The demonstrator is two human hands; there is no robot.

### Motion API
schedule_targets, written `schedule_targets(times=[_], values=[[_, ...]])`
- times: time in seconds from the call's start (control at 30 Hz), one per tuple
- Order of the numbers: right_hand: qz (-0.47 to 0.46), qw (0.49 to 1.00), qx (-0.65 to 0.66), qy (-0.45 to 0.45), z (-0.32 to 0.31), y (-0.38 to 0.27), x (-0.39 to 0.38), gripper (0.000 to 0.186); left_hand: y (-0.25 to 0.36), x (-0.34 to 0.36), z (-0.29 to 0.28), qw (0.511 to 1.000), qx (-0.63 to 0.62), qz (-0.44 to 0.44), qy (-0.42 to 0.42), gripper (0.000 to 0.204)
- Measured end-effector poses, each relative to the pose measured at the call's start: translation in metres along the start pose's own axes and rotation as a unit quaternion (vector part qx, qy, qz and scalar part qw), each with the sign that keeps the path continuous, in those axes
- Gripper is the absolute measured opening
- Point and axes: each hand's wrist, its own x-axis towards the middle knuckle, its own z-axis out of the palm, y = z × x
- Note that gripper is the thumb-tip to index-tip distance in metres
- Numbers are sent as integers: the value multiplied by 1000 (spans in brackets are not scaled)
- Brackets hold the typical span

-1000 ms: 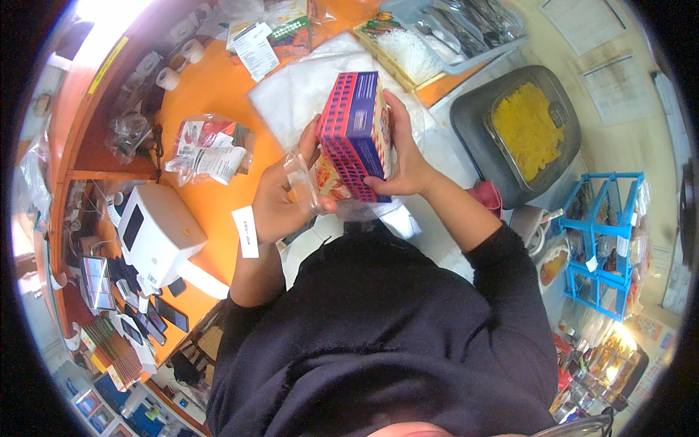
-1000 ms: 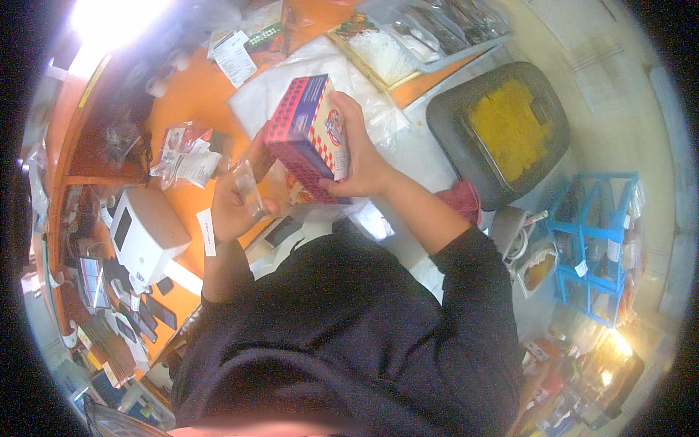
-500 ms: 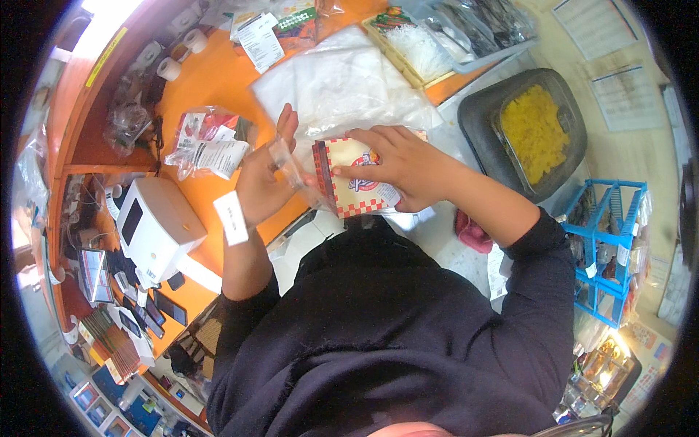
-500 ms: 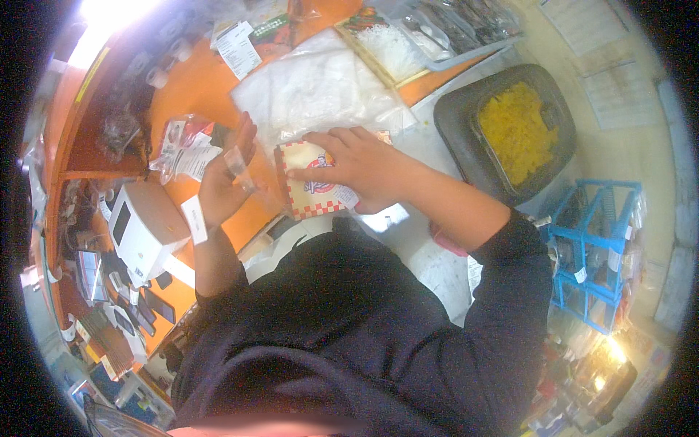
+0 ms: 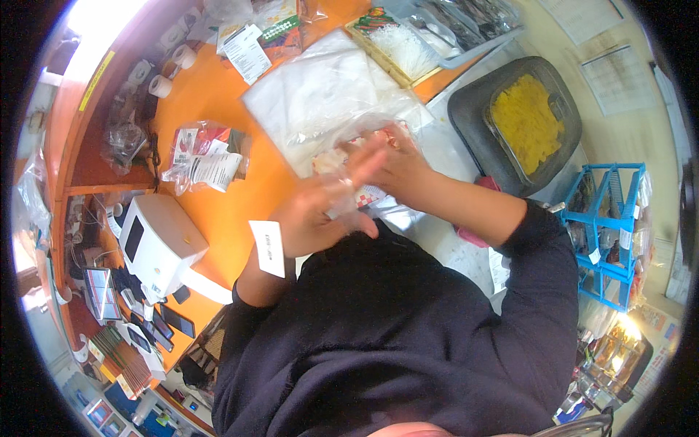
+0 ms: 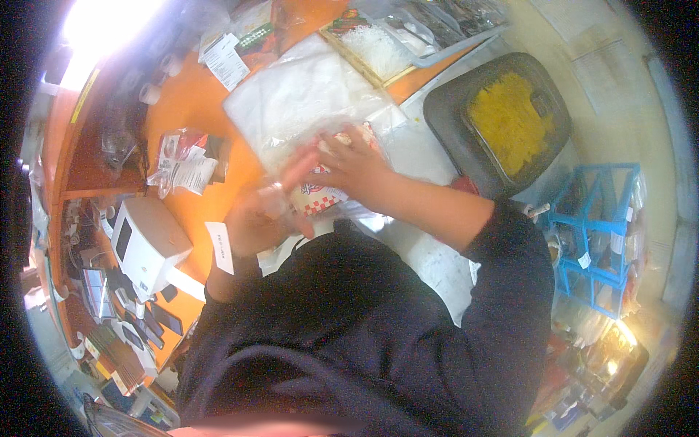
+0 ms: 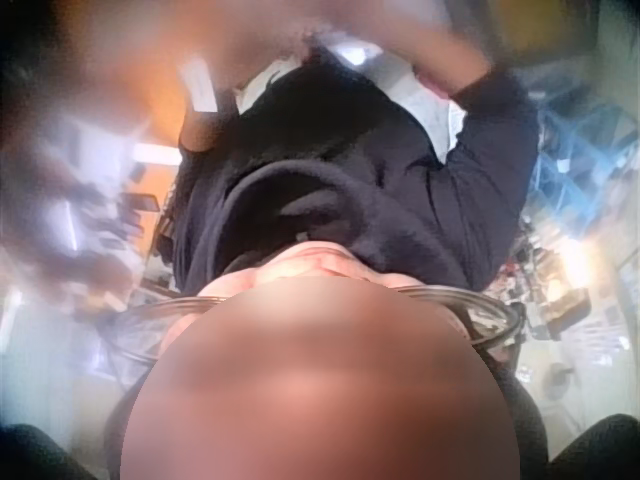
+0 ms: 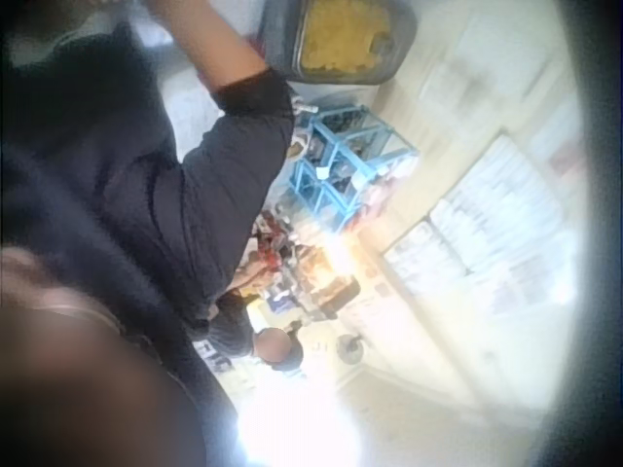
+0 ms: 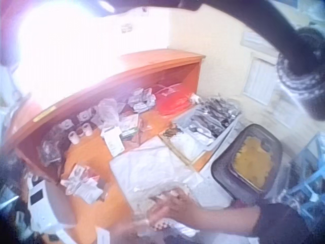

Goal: The person scoops a brown mixture into a small plastic bag, then places fried chicken pieces and a white rice ball into a takeaway box. They add a sauce packet, close the box, and place it into a plastic bag with a receipt.

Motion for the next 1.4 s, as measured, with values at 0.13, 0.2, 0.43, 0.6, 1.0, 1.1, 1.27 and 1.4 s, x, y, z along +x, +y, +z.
schedule_targets(times=[0.13,0.2,0.43,0.6,1.0,1.1,1.27,1.4], values=[[204,970,-130,35,-31,4,-42,68,-12,-11,-7,992,85,-12,95,91],[317,943,-96,-15,-44,9,-56,66,-16,-14,-10,991,37,-36,123,88],[486,789,367,81,-98,43,-70,18,12,-9,-18,983,65,-135,105,75],[251,671,678,165,-111,-4,-23,29,24,34,11,939,315,-140,17,58],[247,808,520,126,-95,-47,19,34,-39,22,54,964,154,-40,214,61],[225,866,445,26,-82,-76,29,39,-82,23,84,972,9,-63,228,45],[157,902,358,180,-73,-46,-9,28,-134,26,94,965,33,-64,252,30],[347,822,333,304,-52,-13,-69,37,-143,29,51,928,113,-267,233,30]])
